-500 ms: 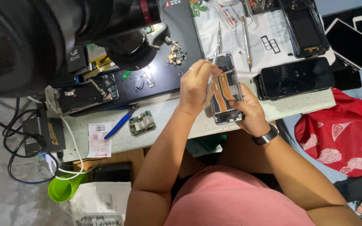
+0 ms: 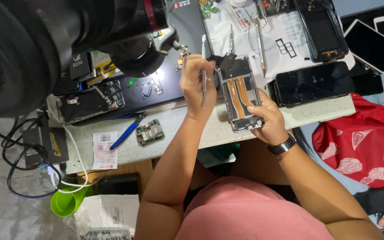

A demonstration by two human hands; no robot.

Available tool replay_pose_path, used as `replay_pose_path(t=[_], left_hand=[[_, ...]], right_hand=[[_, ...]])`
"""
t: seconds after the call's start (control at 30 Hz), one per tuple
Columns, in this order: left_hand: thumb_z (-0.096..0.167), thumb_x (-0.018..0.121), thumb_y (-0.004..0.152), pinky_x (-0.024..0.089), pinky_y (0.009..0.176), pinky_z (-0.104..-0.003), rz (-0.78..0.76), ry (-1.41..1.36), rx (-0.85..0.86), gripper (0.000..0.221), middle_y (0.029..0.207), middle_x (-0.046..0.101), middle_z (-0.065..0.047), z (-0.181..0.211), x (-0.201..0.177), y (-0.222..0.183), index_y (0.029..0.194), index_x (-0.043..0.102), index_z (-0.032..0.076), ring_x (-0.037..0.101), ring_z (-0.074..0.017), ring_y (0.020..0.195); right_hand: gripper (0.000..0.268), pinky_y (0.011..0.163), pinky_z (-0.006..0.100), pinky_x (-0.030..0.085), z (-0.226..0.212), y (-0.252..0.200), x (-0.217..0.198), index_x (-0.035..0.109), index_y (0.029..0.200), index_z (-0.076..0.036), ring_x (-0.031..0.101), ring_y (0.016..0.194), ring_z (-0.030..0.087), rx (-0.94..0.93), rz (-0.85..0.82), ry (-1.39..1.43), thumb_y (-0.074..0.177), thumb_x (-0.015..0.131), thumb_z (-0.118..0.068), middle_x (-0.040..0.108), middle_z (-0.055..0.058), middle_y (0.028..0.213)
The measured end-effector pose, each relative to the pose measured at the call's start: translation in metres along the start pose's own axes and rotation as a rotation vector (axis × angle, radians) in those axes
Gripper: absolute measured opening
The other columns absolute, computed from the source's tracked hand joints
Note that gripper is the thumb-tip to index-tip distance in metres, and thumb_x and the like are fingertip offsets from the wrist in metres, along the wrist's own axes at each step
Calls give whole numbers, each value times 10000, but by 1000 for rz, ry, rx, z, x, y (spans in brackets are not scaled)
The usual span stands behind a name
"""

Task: The person uses a metal spudger to pry and separate the screen assembly from the frame of a disassembled smartphone. They carefully work along the edges to release the adhesive and lift the display, revealing the internal components.

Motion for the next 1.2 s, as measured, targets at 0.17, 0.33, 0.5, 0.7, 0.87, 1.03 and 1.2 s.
replay_pose_path(t=[0.17,0.33,0.5,0.7,0.87,1.03,1.2], left_hand=[[-59,713,932,544,777,-310,-29,0,164,166,983,631,-96,18,-11,-15,956,585,44,661,-221,879],[-64,707,948,575,769,-314,-42,65,88,155,1030,658,-123,24,-44,-34,975,590,33,698,-212,889],[-58,765,919,569,764,-315,-38,238,126,223,1073,667,-150,40,-76,-48,969,574,46,688,-226,911],[-98,718,937,588,834,-328,-25,285,54,194,1086,690,-121,57,-135,-65,995,589,36,699,-237,949],[-91,628,930,600,893,-358,53,425,96,152,1122,661,-154,56,-196,-76,1006,580,31,678,-320,1000],[-72,683,961,596,875,-366,132,785,193,157,1104,691,-148,45,-267,-79,998,591,50,709,-319,1008],[-76,665,874,582,886,-436,-116,1034,184,210,1092,666,-183,36,-308,-73,1031,621,56,697,-394,1048]], right_hand=[[575,983,540,582,-1,2,5,386,1500,24,661,1161,296,4,9,-23,935,492,23,595,183,1357],[570,975,569,582,-3,0,10,393,1515,-5,660,1155,286,-1,-14,-41,954,492,6,591,181,1352],[578,994,580,579,-1,1,9,383,1521,-14,647,1183,290,1,-6,-48,957,506,1,578,180,1360],[681,972,603,570,-3,2,22,349,1552,-59,623,1242,298,-64,14,-111,890,481,32,553,156,1414],[600,978,622,567,-4,-2,21,386,1536,2,639,1218,339,-31,13,-128,941,455,11,575,199,1408],[565,979,629,573,-2,-3,25,396,1513,14,647,1212,349,-41,7,-167,952,460,11,579,208,1402],[602,960,614,580,-2,-3,23,381,1518,-11,647,1199,337,-49,17,-174,926,485,11,578,186,1394]])
Point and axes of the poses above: each hand's wrist, its own y-axis towards the middle knuckle, its own x-axis out of the palm, z = x × y, the point moved 6 cm from there along y, towards the middle knuckle
